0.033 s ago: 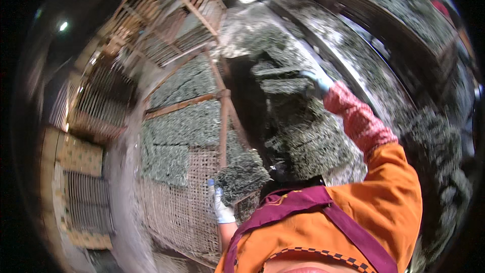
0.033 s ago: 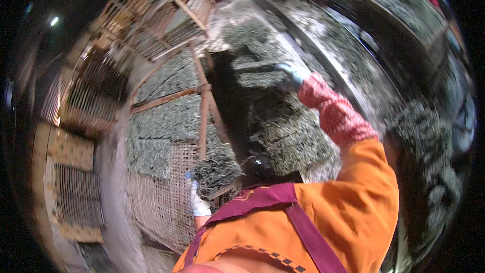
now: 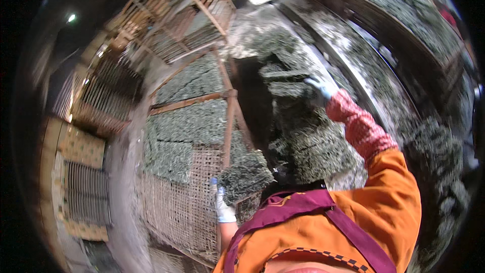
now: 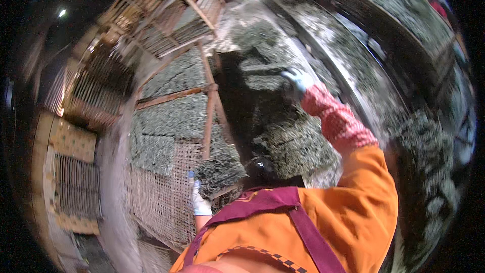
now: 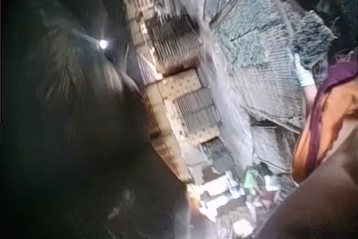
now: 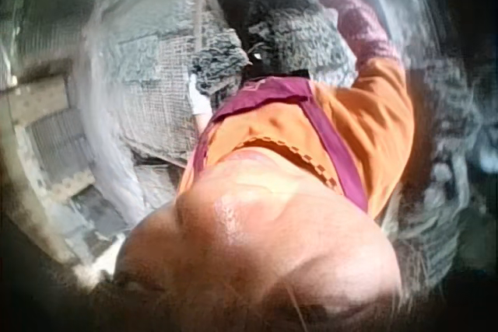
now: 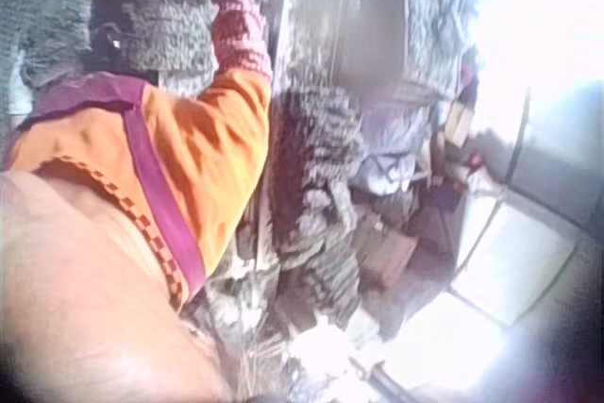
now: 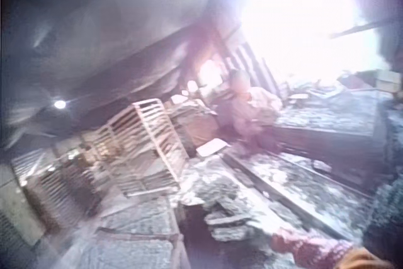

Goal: The person repeatedly picks up clumps of dried seaweed from a conveyor belt and places them into a woven basket. They continue this process, filling the basket with the seaweed.

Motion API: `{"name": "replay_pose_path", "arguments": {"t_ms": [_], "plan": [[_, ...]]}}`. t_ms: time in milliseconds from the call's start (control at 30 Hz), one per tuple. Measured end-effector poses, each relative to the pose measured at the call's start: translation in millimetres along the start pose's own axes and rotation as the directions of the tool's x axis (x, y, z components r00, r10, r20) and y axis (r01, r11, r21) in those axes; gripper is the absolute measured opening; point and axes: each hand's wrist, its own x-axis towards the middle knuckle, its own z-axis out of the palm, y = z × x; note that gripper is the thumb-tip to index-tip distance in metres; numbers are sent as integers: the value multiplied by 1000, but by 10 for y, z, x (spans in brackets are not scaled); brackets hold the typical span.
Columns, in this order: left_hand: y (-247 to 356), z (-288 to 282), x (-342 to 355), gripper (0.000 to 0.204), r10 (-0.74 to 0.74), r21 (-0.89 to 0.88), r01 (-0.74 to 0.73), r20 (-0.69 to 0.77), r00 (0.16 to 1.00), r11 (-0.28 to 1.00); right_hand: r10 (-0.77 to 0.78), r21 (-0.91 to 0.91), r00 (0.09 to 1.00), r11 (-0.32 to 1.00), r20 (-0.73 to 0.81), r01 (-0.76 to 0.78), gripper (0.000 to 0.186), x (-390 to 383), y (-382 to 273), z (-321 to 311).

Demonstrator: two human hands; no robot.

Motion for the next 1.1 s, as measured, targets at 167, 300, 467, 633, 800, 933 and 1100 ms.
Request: {"name": "replay_pose_path", "arguments": {"t_ms": [167, 300, 467, 633, 800, 933, 1100], "plan": [[-69, 27, -19, 54, 87, 20, -87, 1, 996, 996, 365, -168, 917, 926, 163, -338, 85, 23, -331, 133], [-73, 11, 9, 51, 104, 43, -105, 20, 994, 994, 214, -134, 970, 971, 117, -198, 71, -43, -259, 112], [-89, -65, 52, 51, -1, -50, 3, 31, 1000, 999, 517, 352, 832, 755, 200, -553, 36, -368, -133, 166], [-110, -12, 74, 51, -3, 34, 2, 20, 1000, 999, 608, 840, 596, -253, 524, -481, 32, -823, -134, 43], [-151, 227, 109, 48, -61, 55, 55, 117, 991, 997, 606, 821, 566, -499, 558, -276, 19, -1330, -443, -156], [-153, 413, 188, 47, -18, 148, 3, 98, 995, 989, 554, 871, 737, -483, 386, -93, 26, -1508, -454, -227], [-122, 643, 230, 46, -48, 190, 34, 68, 996, 981, 620, 908, 745, -417, 247, 45, 34, -1415, 233, -338]]}}
